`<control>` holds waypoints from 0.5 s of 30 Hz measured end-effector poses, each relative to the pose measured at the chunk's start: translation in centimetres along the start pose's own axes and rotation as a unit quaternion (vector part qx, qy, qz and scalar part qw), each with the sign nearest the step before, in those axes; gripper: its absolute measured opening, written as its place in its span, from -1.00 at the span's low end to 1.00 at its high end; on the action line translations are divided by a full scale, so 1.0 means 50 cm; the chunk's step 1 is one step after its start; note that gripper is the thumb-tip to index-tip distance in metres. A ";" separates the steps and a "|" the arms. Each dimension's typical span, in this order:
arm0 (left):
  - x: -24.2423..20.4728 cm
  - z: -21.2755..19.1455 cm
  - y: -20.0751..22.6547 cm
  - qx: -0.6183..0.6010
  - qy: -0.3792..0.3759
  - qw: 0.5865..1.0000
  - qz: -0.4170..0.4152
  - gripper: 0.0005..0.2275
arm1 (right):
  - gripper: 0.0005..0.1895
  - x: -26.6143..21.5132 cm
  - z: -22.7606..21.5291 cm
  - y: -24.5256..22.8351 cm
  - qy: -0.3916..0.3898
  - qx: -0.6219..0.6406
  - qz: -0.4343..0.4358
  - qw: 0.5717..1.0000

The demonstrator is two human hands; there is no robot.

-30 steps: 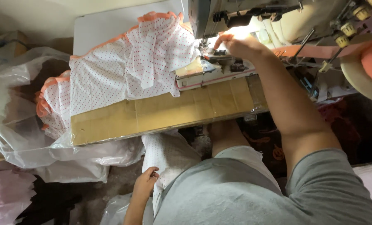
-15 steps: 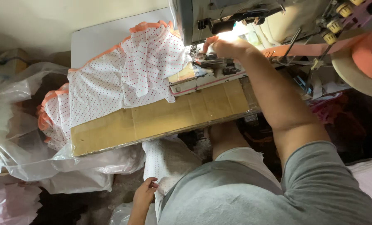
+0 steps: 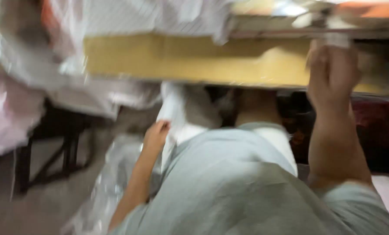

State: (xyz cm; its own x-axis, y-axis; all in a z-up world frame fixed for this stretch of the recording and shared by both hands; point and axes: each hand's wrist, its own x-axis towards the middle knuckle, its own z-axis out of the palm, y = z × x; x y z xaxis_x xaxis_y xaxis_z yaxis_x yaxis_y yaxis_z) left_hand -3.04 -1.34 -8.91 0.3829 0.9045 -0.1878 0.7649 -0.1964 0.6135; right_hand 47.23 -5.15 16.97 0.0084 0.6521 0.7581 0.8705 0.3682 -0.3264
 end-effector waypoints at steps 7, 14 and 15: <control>-0.017 0.027 0.063 -0.057 0.015 0.997 -0.043 -0.73 | -0.56 -0.129 0.225 -0.145 -0.535 0.157 0.161 0.814; -0.036 -0.019 0.072 0.151 -0.047 0.987 0.035 -0.90 | -0.43 -0.304 0.508 -0.140 -0.632 0.276 0.181 0.701; -0.039 -0.033 0.046 0.150 -0.046 0.987 0.035 -0.90 | -0.43 -0.294 0.497 -0.145 -0.632 0.276 0.181 0.701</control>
State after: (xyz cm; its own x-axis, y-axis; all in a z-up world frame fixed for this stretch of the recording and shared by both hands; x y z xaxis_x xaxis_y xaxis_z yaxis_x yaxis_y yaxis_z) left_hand -2.90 -2.90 -5.87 0.4744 0.8496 -0.2305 0.8490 -0.3725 0.3747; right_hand 28.55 -0.95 -5.84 -0.5666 0.7073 -0.4226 0.5983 0.0007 -0.8012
